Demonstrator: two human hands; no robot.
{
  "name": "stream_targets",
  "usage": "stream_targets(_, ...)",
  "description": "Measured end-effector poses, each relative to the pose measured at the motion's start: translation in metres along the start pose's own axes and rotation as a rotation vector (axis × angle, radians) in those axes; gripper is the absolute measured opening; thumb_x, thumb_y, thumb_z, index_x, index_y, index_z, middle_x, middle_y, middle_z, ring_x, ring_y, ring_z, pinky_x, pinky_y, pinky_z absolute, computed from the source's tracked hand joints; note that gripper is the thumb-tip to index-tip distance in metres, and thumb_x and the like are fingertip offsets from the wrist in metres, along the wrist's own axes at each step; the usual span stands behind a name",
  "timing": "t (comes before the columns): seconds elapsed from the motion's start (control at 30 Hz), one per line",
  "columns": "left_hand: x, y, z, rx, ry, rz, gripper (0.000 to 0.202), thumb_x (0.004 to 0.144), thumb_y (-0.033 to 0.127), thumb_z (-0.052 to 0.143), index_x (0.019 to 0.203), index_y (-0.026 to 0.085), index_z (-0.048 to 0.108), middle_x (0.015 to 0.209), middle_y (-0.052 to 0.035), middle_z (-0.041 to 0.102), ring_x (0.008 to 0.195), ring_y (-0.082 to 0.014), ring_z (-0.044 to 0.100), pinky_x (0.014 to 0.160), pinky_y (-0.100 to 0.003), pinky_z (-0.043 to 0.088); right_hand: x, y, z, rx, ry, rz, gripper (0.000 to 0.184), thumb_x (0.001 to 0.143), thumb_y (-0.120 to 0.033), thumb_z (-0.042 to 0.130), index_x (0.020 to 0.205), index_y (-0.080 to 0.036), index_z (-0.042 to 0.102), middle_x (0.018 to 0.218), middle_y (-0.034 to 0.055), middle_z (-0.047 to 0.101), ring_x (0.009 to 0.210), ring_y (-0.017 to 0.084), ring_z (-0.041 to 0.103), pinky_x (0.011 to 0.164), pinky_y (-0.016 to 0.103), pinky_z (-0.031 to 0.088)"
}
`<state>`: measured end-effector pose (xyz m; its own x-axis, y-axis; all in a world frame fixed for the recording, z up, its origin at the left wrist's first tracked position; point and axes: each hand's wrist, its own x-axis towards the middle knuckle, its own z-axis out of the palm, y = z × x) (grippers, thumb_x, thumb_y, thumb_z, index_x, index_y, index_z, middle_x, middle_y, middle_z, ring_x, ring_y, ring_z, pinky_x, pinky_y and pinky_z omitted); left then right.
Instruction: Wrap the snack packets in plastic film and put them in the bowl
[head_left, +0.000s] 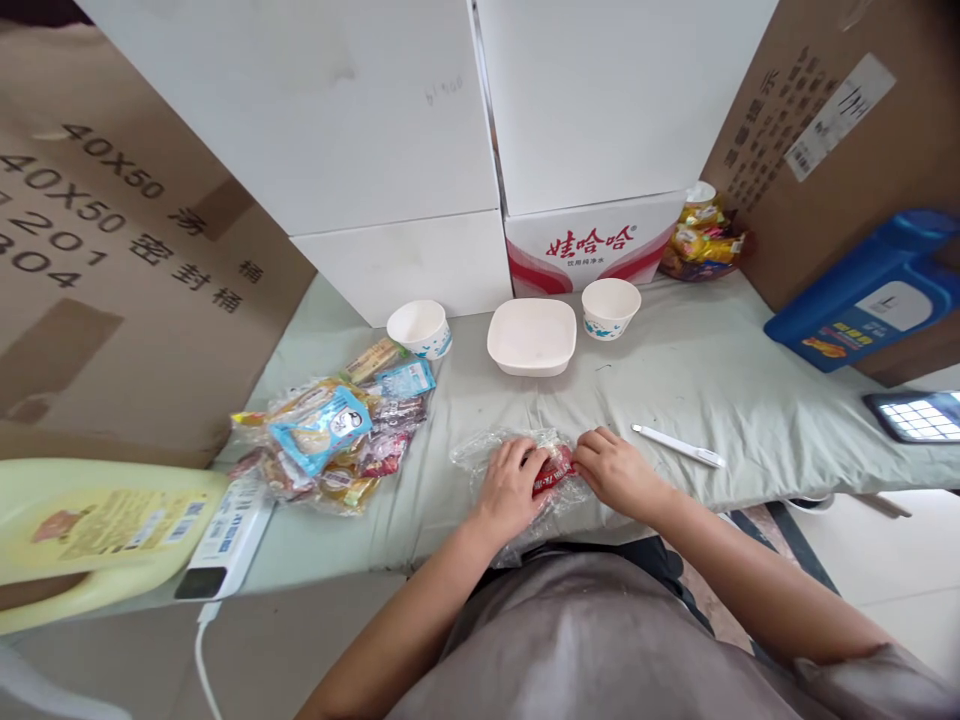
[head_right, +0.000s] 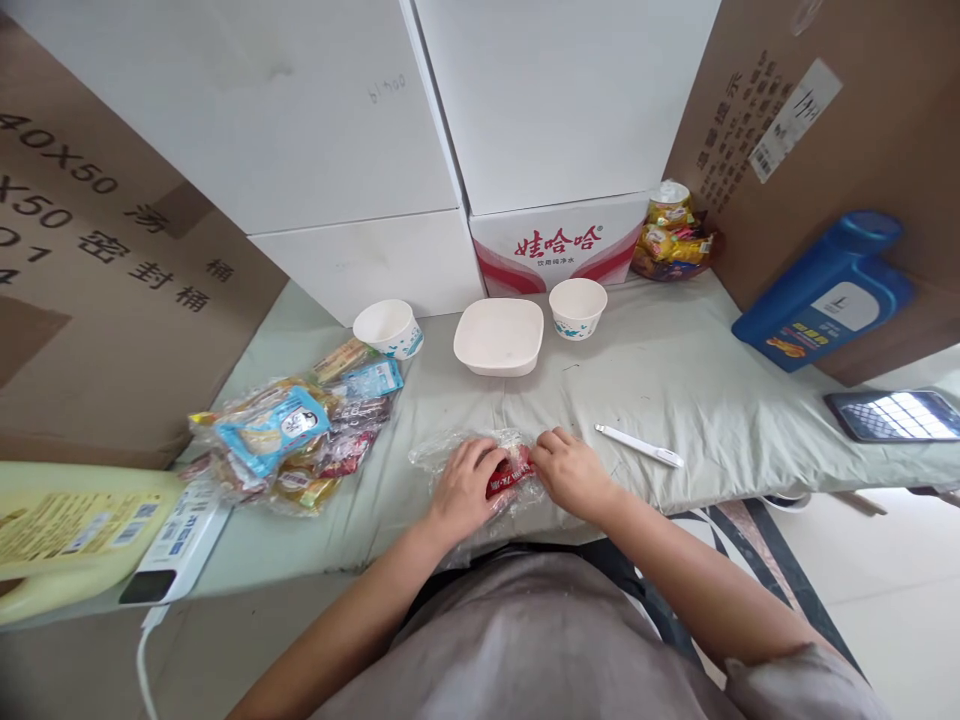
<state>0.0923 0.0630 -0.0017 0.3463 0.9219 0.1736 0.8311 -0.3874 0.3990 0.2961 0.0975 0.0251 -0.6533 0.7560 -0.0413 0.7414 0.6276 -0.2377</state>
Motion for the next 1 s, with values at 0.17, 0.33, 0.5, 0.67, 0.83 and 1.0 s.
stream_targets(0.17,0.002,-0.016,-0.014,-0.305,0.002,-0.157,0.045,0.070,0.014,0.067,0.114,0.023,0.060,0.112,-0.0057,0.066,0.104,-0.0244,0.060,0.096,-0.043,0.046,0.006,0.013,0.009,-0.010,-0.120,0.292,0.053,0.096,-0.033,0.046,0.146,-0.020,0.035,0.120,0.0132,0.057,0.085,0.021,0.065,0.069,0.029,0.047)
stream_targets(0.33,0.037,-0.039,-0.038,-0.858,0.113,-0.459,0.037,0.075,0.038,0.066,0.103,0.016,0.060,0.098,-0.0065,0.069,0.087,-0.0203,0.066,0.081,-0.035,0.053,0.008,0.009,0.013,0.004,-0.195,0.362,0.085,0.086,-0.053,0.059,0.152,-0.014,0.021,0.124,0.0188,0.052,0.093,0.028,0.065,0.077,0.034,0.049)
stream_targets(0.5,0.103,-0.049,-0.062,-0.723,0.428,-0.322,0.054,0.073,0.046,0.068,0.114,0.013,0.056,0.113,-0.0127,0.064,0.101,-0.0233,0.062,0.086,-0.037,0.051,0.009,0.010,0.014,0.009,-0.186,0.372,0.086,0.083,-0.056,0.062,0.149,-0.014,0.028,0.125,0.0185,0.052,0.097,0.028,0.064,0.080,0.034,0.049)
stream_targets(0.67,0.109,-0.025,-0.048,-0.326,0.376,-0.021,0.032,0.084,0.037,0.063,0.109,0.018,0.061,0.116,-0.0105,0.062,0.110,-0.0225,0.057,0.088,-0.035,0.051,0.008,0.008,0.017,-0.015,-0.146,0.378,0.082,0.084,-0.058,0.059,0.148,-0.015,0.031,0.123,0.0182,0.053,0.097,0.027,0.065,0.076,0.032,0.050)
stream_targets(0.83,0.049,-0.010,-0.002,0.065,-0.066,0.065,0.028,0.085,0.030,0.063,0.110,0.018,0.065,0.115,-0.0118,0.064,0.108,-0.0284,0.059,0.092,-0.045,0.050,-0.011,0.000,0.010,-0.034,-0.152,0.342,0.082,0.080,-0.050,0.068,0.147,-0.017,0.034,0.126,0.0188,0.054,0.092,0.026,0.067,0.072,0.031,0.051)
stream_targets(1.0,0.012,-0.028,0.011,0.263,-0.045,-0.001,0.051,0.087,0.038,0.060,0.135,0.021,0.051,0.144,-0.0152,0.047,0.134,-0.0344,0.040,0.106,-0.054,0.038,-0.045,0.001,-0.023,0.000,-0.329,0.270,0.069,0.073,-0.049,0.074,0.132,-0.019,0.055,0.103,0.0134,0.068,0.078,0.028,0.069,0.065,0.034,0.050)
